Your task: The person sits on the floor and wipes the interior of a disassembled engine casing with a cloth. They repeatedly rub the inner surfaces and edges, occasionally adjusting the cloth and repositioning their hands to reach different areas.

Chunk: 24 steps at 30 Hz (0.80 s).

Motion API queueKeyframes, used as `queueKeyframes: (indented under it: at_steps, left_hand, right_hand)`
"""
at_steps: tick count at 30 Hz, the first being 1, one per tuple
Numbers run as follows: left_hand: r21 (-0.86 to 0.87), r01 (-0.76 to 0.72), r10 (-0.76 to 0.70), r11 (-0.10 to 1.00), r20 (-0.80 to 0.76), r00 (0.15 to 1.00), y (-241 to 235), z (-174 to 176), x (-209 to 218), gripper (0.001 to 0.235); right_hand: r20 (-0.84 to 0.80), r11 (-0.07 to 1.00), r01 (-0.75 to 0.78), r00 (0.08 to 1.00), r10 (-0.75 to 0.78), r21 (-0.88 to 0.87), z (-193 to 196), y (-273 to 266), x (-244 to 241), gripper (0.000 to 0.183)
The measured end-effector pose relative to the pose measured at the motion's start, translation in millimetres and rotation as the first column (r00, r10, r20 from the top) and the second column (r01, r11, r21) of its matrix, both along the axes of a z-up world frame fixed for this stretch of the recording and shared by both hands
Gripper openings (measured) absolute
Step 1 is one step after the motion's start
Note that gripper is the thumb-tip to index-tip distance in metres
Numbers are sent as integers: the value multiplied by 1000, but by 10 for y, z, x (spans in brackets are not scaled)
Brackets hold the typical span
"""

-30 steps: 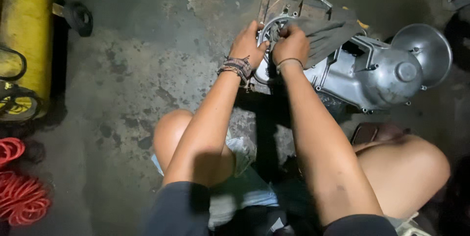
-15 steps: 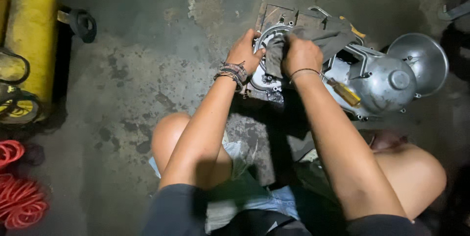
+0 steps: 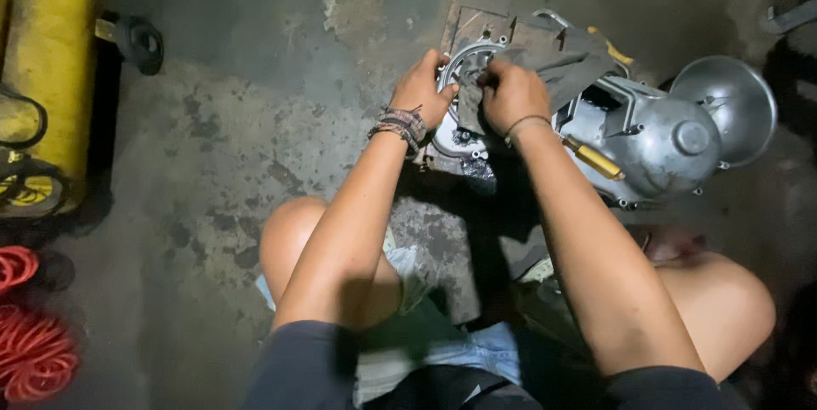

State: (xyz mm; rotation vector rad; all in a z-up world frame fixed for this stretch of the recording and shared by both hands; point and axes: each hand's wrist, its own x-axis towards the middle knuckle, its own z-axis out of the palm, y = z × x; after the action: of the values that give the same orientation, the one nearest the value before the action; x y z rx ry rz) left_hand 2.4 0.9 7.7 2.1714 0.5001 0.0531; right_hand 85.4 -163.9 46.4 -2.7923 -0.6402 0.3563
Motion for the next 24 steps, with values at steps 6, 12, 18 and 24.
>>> queueKeyframes:
  at_steps: [6, 12, 18, 24]
  left_hand:
    - [30, 29, -31, 999, 81, 996, 47, -141, 23, 43]
    - [9, 23, -24, 1000, 55, 998, 51, -83, -109, 44]
    - [-45, 0, -2, 999, -49, 999, 0, -21, -53, 43]
    - [19, 26, -28, 999, 91, 995, 33, -143, -4, 42]
  right_hand:
    - [3, 997, 67, 998, -67, 35, -9, 70, -38, 20]
    - [47, 988, 147, 988, -150, 51, 83, -14, -183, 24]
    - [73, 1000, 7, 997, -7, 1, 204, -31, -296, 22]
    - [31, 997, 75, 997, -75, -5, -173, 106, -7, 21]
